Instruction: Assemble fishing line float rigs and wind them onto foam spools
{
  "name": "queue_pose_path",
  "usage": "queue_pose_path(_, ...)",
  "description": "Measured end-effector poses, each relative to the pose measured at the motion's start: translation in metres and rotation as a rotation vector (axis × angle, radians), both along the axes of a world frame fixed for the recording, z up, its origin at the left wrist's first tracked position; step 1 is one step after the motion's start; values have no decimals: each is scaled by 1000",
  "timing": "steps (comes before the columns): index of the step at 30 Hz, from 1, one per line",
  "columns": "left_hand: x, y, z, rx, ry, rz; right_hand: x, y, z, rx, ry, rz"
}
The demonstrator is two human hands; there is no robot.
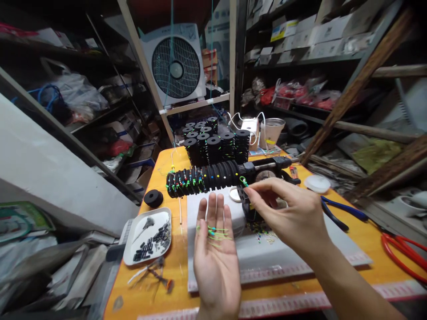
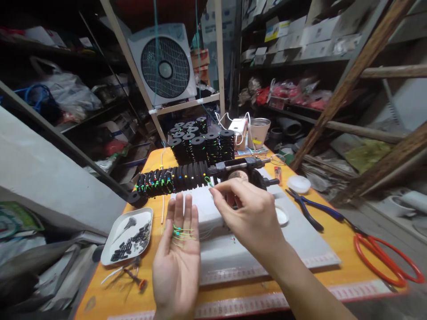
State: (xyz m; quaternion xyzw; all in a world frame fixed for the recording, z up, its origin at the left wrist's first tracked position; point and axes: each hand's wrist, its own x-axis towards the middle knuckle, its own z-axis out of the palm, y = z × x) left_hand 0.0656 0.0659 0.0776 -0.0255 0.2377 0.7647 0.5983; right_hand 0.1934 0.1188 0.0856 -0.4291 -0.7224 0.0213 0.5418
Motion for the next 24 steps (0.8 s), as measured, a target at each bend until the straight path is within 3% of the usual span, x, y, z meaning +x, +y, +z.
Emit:
queue_pose_path(16,-7,-2,-2,30,58,-13,0,14,7,-137,-42,32)
queue_pose_path(19,-7,0,-3,79,69,-31,3,5,2,-134,-92,75)
queue_pose_path(22,-5,3,-3,116,57,-57,3,-13,-4,-12,-90,60)
queue_pose_path(24,-2,3,-3,126,41,-84,-2,-25,-5,35,-81,122)
